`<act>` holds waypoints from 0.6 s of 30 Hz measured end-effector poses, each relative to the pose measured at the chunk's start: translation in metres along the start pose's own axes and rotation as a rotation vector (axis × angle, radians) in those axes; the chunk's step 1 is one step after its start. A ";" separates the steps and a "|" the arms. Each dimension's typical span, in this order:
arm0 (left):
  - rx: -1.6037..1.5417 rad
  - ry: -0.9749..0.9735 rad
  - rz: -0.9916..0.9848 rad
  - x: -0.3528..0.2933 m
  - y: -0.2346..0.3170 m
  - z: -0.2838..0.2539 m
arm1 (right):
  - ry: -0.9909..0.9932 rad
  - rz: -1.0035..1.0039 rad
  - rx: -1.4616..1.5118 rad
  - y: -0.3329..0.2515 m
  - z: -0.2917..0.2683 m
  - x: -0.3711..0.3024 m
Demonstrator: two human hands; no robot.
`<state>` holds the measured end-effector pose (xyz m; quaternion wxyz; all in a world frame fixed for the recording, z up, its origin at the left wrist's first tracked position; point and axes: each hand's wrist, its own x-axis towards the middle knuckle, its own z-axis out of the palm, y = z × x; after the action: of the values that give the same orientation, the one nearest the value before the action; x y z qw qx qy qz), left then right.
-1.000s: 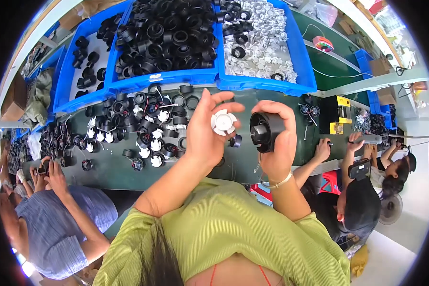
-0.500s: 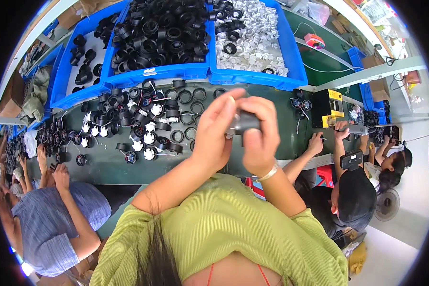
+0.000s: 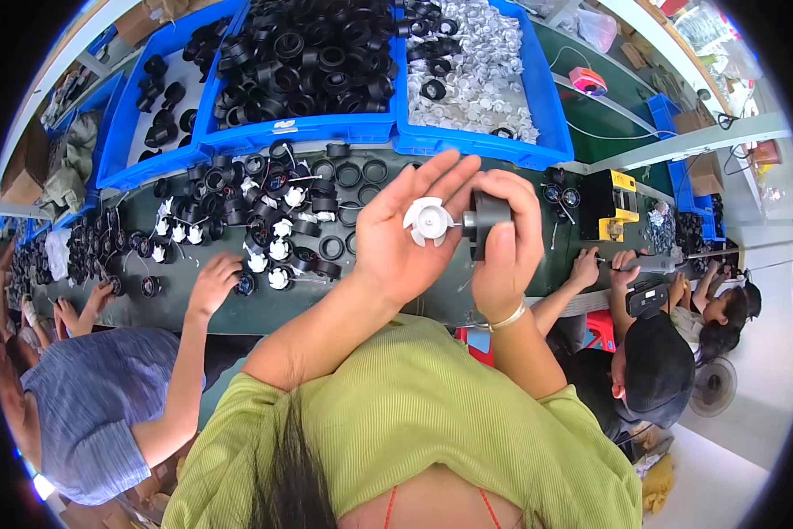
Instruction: The person assembles small electronic components by hand, taking wires and other components from blue bins and a cardboard box and fitting them into plastic housings.
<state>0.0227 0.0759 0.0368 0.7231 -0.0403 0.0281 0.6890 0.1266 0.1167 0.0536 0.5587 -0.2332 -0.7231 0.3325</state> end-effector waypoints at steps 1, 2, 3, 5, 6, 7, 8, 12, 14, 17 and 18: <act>0.113 -0.007 0.017 -0.002 -0.001 0.003 | -0.036 -0.110 -0.069 0.000 -0.003 0.002; 0.226 -0.014 0.035 -0.003 -0.001 0.005 | -0.039 -0.107 -0.069 0.000 -0.003 0.003; 0.223 -0.012 0.037 -0.005 -0.002 0.006 | -0.089 -0.123 -0.099 0.000 -0.003 0.004; 0.272 -0.066 0.098 -0.004 -0.005 0.008 | -0.161 -0.105 -0.113 0.001 -0.002 0.004; 0.270 -0.066 0.098 -0.004 -0.005 0.010 | -0.163 -0.104 -0.114 0.003 -0.002 0.003; 0.303 -0.077 0.128 -0.005 -0.006 0.011 | -0.175 -0.103 -0.111 0.004 -0.002 0.002; 0.336 -0.088 0.159 -0.007 -0.007 0.011 | -0.187 -0.101 -0.108 0.004 -0.002 0.001; 0.360 -0.131 0.137 -0.011 -0.006 0.011 | -0.195 -0.059 -0.093 0.004 0.000 -0.002; 0.443 -0.112 0.184 -0.012 -0.006 0.011 | -0.204 -0.105 -0.114 0.006 0.001 -0.002; 0.521 -0.091 0.189 -0.014 -0.006 0.012 | -0.211 -0.155 -0.153 0.007 0.002 -0.003; 0.522 -0.088 0.187 -0.016 -0.009 0.011 | -0.212 -0.169 -0.162 0.007 0.003 -0.005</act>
<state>0.0304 0.0607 0.0495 0.6430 0.1802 0.1766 0.7231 0.1251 0.1175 0.0452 0.4847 -0.1794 -0.8195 0.2477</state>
